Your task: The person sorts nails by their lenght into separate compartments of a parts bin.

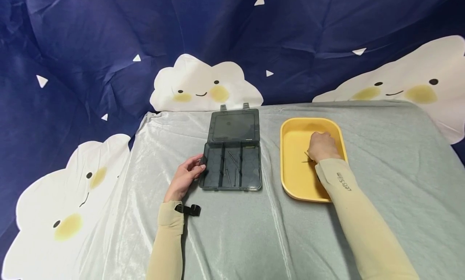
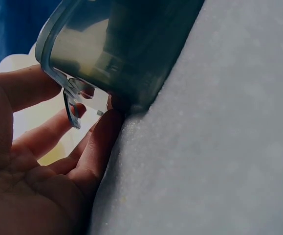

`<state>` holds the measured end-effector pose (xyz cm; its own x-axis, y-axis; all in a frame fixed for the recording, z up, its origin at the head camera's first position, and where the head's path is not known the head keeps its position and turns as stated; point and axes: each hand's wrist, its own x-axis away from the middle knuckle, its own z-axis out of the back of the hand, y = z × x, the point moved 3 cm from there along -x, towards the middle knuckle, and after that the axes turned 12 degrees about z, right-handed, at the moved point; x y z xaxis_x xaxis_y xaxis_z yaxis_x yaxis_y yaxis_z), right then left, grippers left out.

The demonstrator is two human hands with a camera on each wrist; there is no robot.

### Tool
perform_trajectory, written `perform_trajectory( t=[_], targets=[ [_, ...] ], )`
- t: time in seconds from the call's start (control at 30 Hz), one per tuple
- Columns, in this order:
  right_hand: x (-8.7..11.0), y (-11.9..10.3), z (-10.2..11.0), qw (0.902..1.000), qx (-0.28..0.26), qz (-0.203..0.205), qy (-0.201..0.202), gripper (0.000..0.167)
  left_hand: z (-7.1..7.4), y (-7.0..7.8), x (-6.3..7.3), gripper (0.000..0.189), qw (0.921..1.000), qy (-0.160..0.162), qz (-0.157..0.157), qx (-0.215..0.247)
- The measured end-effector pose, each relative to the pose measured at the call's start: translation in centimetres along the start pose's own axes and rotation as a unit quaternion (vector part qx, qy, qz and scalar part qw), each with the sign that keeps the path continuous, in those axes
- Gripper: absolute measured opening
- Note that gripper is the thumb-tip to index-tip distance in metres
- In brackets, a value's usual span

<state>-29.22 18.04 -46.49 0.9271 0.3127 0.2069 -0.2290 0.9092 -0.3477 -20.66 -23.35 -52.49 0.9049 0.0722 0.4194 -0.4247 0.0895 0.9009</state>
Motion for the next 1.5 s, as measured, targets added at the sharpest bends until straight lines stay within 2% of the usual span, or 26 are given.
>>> perform_trajectory(
  t=[0.13,0.27,0.5,0.9,1.5],
  targets=[
    [-0.1,0.2,0.1,1.0,0.0,0.007,0.001,0.007,0.0,0.1,-0.1,0.049,1.0,-0.008,0.003,0.004],
    [0.1,0.2,0.0,0.9999,-0.007,0.004,-0.008,0.007,0.1,0.5,0.2,0.051,0.9998,-0.018,0.008,0.003],
    [0.4,0.2,-0.1,0.9996,-0.02,-0.002,-0.02,0.008,-0.3,2.3,2.1,0.051,0.9997,-0.022,0.006,-0.01],
    [0.5,0.4,-0.4,0.9989,-0.026,-0.004,-0.039,0.017,-0.2,2.2,2.0,0.05,0.9997,-0.02,0.007,-0.008],
    [0.5,0.9,-0.4,0.9987,-0.039,0.001,-0.032,0.024,-0.2,2.2,2.0,0.05,0.9997,-0.022,0.007,-0.007]
  ],
)
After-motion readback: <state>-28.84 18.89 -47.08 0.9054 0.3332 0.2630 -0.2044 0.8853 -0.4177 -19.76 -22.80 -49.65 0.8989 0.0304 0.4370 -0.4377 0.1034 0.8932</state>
